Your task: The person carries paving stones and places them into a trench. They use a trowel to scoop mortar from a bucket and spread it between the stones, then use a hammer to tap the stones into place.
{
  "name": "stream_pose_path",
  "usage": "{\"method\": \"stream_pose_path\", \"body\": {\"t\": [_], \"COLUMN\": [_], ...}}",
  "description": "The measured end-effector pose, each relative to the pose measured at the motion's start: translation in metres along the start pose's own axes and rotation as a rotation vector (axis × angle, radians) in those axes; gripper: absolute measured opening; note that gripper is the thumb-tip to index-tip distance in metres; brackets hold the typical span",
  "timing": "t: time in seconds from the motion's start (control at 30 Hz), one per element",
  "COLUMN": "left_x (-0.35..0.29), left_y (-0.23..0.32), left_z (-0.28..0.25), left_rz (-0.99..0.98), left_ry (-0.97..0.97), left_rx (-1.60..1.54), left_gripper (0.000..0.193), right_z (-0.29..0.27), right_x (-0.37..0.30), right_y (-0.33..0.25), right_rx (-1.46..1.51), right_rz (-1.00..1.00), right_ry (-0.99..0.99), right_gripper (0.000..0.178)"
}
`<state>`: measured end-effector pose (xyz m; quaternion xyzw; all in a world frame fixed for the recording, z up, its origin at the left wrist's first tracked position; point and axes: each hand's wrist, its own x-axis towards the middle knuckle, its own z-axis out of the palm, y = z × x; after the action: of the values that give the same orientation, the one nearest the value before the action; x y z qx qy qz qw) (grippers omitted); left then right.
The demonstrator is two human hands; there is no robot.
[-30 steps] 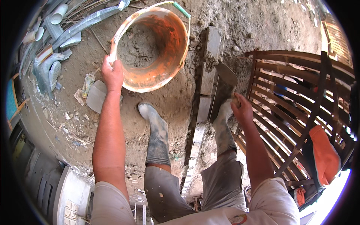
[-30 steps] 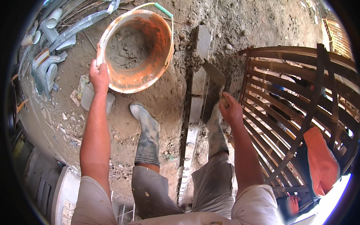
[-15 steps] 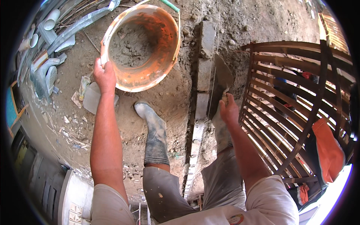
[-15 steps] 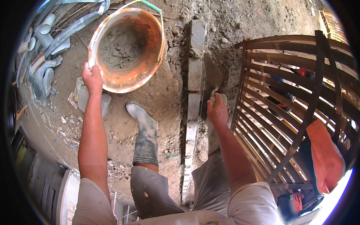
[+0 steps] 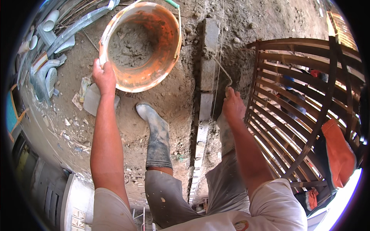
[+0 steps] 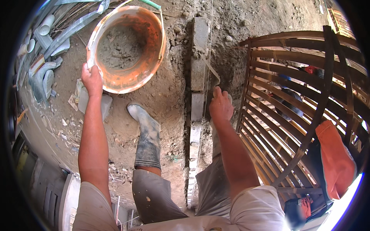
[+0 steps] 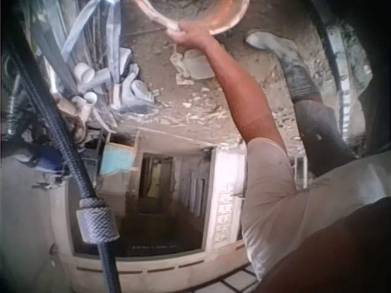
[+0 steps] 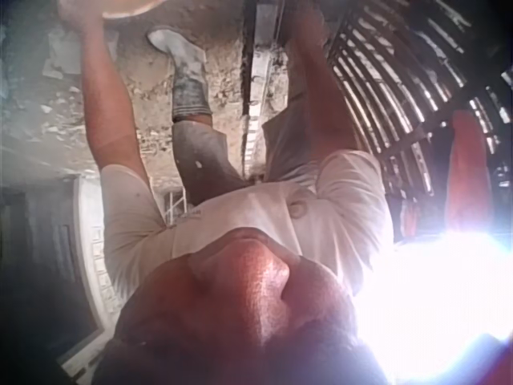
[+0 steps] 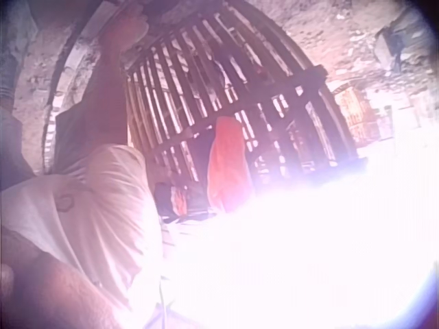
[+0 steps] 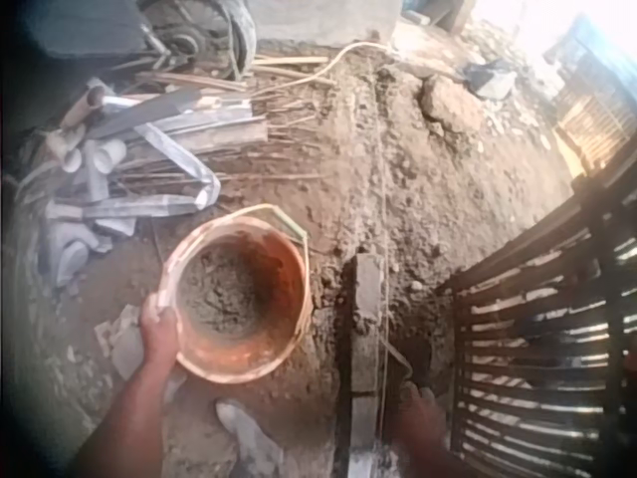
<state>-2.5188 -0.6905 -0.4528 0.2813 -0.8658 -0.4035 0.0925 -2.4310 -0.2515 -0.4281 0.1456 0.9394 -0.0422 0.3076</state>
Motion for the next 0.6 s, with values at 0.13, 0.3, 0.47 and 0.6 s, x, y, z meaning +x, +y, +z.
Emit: {"method": "stream_pose_path", "body": {"t": [0.13, 0.3, 0.47, 0.6], "left_x": [-0.003, -0.004, -0.007, -0.007], "left_y": [0.011, 0.011, 0.006, 0.005], "left_z": [0.0, 0.004, 0.0, 0.0], "left_rz": [-0.007, -0.021, -0.006, -0.022], "left_ry": [0.036, 0.045, 0.065, 0.061], "left_rx": [0.026, -0.002, 0.023, 0.034], "left_gripper": [0.02, 0.021, 0.022, 0.021], "right_z": [-0.016, -0.016, -0.038, -0.041], "right_x": [0.006, 0.039, 0.026, 0.029], "right_y": [0.01, 0.003, 0.005, 0.01], "right_rx": [-0.117, -0.213, -0.173, -0.172], "right_rz": [-0.097, -0.185, -0.214, -0.205], "right_ry": [0.031, 0.072, 0.09, 0.112], "right_gripper": [0.028, 0.018, 0.014, 0.014]}}
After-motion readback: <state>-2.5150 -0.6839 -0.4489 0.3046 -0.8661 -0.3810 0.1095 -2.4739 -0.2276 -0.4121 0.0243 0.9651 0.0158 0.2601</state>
